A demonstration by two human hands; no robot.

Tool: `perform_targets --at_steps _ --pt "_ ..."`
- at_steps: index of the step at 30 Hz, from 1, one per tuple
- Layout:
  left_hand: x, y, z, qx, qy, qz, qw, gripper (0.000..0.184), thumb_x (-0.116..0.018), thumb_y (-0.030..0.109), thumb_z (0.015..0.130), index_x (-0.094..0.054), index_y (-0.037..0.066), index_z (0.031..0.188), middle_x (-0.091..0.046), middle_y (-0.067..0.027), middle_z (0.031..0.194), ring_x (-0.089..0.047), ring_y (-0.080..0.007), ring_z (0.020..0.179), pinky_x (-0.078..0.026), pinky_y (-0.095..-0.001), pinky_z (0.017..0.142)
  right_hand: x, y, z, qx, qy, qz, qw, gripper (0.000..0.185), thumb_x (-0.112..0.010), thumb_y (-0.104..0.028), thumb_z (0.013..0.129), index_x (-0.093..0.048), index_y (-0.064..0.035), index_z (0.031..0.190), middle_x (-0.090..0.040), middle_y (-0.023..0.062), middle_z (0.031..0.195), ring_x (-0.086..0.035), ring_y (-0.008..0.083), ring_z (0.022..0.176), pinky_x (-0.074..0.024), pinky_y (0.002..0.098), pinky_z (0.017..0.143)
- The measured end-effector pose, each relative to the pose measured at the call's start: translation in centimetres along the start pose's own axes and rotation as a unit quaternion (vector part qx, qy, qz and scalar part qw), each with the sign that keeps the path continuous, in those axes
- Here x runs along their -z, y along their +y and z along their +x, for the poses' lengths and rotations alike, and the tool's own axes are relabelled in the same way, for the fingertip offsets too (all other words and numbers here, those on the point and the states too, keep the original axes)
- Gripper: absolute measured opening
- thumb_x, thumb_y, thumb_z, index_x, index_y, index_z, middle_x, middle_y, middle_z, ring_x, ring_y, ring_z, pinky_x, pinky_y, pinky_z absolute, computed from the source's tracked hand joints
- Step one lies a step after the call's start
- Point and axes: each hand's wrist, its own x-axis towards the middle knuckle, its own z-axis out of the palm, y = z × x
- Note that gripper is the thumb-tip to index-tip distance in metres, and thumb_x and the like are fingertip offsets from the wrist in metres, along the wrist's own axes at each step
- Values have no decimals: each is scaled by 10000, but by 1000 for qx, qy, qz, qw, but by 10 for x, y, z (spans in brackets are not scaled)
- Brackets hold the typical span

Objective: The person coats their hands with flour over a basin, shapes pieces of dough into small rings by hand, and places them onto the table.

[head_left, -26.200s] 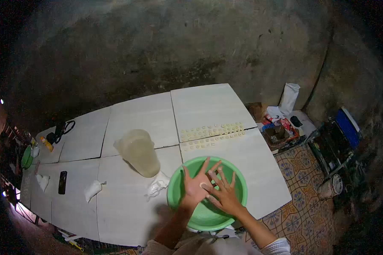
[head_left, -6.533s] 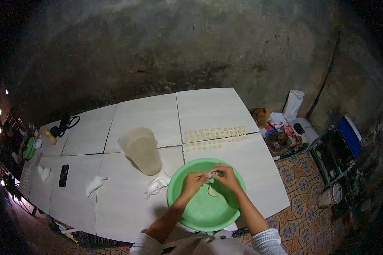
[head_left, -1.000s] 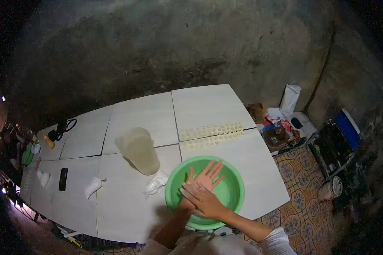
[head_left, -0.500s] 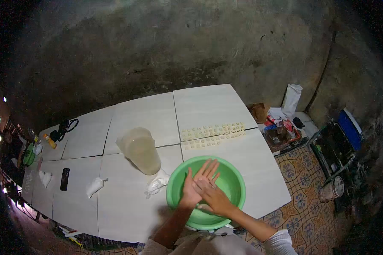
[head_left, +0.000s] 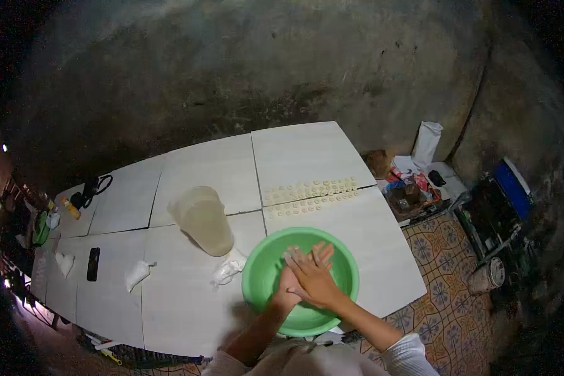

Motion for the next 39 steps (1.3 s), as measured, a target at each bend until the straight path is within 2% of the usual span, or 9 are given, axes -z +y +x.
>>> perform_targets --at_steps 3,5,6,9,10,13,16,31,39 --pt "-5 4 1 0 -24 -6 1000 876 -239 662 941 -122 17 1522 -135 -157 1593 -108 -290 1478 -108 -435 1195 0 -15 3 10 27 74 997 819 -409 -603 917 -314 11 1450 -334 253 1480 -269 452 1386 -137 530 1172" --pt "-8 16 -1 -20 16 63 998 857 -234 647 950 -130 13 1518 -143 -159 1589 -132 -301 1472 -119 -452 1199 11 -11 -3 42 9 179 983 769 -531 -427 896 -255 -19 1486 -286 248 1510 -236 452 1403 -169 511 1168" --pt "-2 18 0 -22 27 -50 998 744 -253 548 997 -164 17 1511 -174 -151 1581 -170 -289 1463 -156 -446 1200 10 -3 -6 15 9 162 987 776 -381 -573 955 -307 12 1460 -320 249 1492 -268 450 1392 -165 501 1169" --pt "-25 21 -1 -2 115 34 993 626 -290 448 1030 -253 24 1488 -284 -140 1546 -279 -264 1425 -237 -414 1173 21 -2 -10 -50 169 304 936 570 -401 -369 1007 -378 24 1419 -425 234 1437 -315 389 1397 -170 502 1168" --pt "-34 23 -1 29 175 -26 984 558 -297 403 1044 -340 32 1458 -390 -123 1492 -320 -229 1409 -260 -373 1161 28 -3 -10 -50 168 304 936 570 -401 -369 1007 -378 24 1419 -425 234 1437 -315 389 1397 -170 502 1168" --pt "-37 24 0 29 230 -41 972 547 -344 400 1037 -379 27 1434 -413 -119 1478 -343 -231 1396 -290 -358 1144 36 -3 -13 -76 260 256 928 426 -475 -224 966 -514 -38 1347 -450 198 1424 -345 420 1370 -159 520 1170" --pt "-24 24 0 8 167 -30 985 576 -321 414 1039 -342 13 1451 -372 -127 1501 -317 -238 1409 -258 -355 1166 27 -2 -25 -85 273 115 951 258 -582 -126 897 -689 -105 1131 -479 157 1406 -345 394 1381 -125 617 1146" --pt "-29 25 0 20 100 -23 995 672 -269 504 1022 -270 20 1488 -296 -132 1541 -261 -245 1432 -209 -365 1181 16 -13 -32 -61 201 8 978 338 -676 -231 849 -670 -211 1187 -443 133 1434 -346 371 1377 -62 678 1120" --pt "-44 29 0 26 37 -7 999 800 -208 672 952 -172 128 1537 -236 -143 1564 -222 -274 1444 -216 -430 1167 24 -17 -28 -62 157 -12 986 368 -660 -285 862 -624 -220 1222 -399 131 1462 -322 371 1389 -38 698 1108"
